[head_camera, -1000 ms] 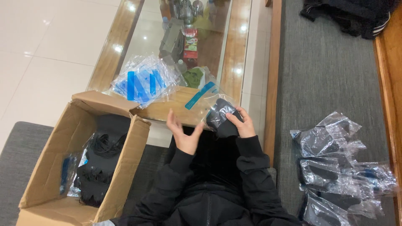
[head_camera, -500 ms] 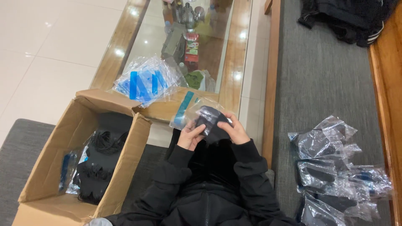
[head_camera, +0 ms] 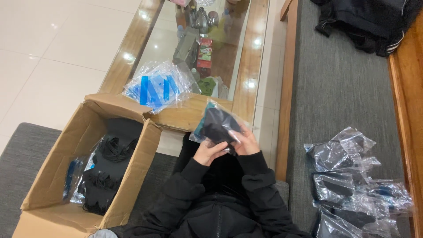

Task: Packaging and inspecting black face masks into a cardboard box

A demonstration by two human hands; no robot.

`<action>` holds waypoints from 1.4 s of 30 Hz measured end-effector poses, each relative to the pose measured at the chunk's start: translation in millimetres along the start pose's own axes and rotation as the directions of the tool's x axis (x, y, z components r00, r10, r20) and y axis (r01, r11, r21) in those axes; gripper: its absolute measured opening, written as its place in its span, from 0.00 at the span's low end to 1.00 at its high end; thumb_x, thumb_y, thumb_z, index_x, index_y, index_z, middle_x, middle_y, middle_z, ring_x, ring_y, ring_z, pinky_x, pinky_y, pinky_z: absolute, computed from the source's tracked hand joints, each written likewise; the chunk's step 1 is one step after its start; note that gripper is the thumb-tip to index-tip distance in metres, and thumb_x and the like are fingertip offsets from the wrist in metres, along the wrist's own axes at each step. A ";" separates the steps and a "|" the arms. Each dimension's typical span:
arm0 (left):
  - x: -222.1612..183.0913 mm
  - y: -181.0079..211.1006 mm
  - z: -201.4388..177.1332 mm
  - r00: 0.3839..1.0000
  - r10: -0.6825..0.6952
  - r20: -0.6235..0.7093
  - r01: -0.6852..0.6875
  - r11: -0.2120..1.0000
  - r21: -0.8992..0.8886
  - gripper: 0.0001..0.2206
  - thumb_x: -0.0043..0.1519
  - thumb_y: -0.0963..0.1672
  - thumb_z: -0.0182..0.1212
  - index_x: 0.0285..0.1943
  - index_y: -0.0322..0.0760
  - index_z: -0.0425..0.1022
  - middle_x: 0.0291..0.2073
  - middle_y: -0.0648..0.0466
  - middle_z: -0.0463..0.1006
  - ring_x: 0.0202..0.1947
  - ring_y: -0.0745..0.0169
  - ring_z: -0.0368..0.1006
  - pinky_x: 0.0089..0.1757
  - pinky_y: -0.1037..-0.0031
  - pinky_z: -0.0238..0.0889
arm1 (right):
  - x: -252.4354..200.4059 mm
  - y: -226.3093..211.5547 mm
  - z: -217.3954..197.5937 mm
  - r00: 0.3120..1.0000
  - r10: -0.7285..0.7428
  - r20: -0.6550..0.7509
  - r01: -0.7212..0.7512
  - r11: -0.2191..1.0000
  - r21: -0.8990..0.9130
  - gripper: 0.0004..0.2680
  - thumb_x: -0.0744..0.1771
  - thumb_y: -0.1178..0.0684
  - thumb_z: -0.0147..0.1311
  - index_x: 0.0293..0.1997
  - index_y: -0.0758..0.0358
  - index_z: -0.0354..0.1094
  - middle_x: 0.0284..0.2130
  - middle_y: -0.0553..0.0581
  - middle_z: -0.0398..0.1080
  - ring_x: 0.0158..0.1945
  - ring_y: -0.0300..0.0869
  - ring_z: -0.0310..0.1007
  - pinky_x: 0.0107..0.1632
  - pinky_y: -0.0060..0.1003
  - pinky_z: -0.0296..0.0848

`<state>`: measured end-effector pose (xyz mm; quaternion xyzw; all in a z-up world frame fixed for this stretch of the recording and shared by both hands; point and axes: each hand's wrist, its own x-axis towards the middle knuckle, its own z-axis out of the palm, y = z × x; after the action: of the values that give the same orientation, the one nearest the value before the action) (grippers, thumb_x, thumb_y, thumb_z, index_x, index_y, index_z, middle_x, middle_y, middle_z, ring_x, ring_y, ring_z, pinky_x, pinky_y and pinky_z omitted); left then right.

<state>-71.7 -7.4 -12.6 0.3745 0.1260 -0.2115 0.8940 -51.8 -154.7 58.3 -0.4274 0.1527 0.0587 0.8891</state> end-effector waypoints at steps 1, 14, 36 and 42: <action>1.4 4.9 -9.5 1.000 0.001 0.000 -0.001 1.000 0.001 0.26 0.52 0.36 0.75 0.61 0.29 0.72 0.47 0.41 0.82 0.43 0.47 0.82 0.44 0.57 0.79 | -1.3 -7.6 -0.8 1.000 -0.001 0.001 0.001 1.000 0.001 0.13 0.61 0.68 0.62 0.49 0.64 0.71 0.38 0.62 0.77 0.38 0.49 0.82 0.40 0.43 0.85; -17.9 80.0 -7.3 0.966 0.178 0.188 -0.212 0.961 0.178 0.33 0.50 0.33 0.74 0.67 0.34 0.69 0.51 0.45 0.81 0.49 0.56 0.79 0.50 0.65 0.75 | -18.5 -32.8 0.6 0.993 -0.015 0.120 0.061 0.918 -0.393 0.19 0.57 0.67 0.70 0.51 0.70 0.72 0.36 0.61 0.78 0.36 0.41 0.79 0.40 0.37 0.83; -68.7 97.6 81.8 0.977 -0.130 -0.168 0.038 0.885 -0.465 0.23 0.56 0.45 0.71 0.59 0.30 0.77 0.52 0.38 0.80 0.51 0.42 0.78 0.54 0.56 0.72 | -23.6 25.9 20.2 0.997 -0.073 0.004 0.067 0.891 -0.449 0.44 0.56 0.55 0.78 0.77 0.60 0.42 0.68 0.74 0.56 0.71 0.60 0.54 0.70 0.52 0.58; -11.0 91.1 -14.6 0.888 0.450 0.094 -0.460 0.859 0.224 0.32 0.51 0.35 0.73 0.67 0.34 0.71 0.56 0.41 0.80 0.59 0.52 0.74 0.59 0.68 0.66 | 0.7 -8.2 -5.7 0.915 -0.354 0.195 0.403 0.835 -0.374 0.33 0.58 0.68 0.69 0.70 0.60 0.56 0.41 0.62 0.77 0.40 0.42 0.81 0.47 0.31 0.82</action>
<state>-39.3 63.7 37.8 0.4948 -0.0098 -0.0153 0.8688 -50.4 -164.4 60.8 -0.6202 -0.0034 -0.0628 0.7819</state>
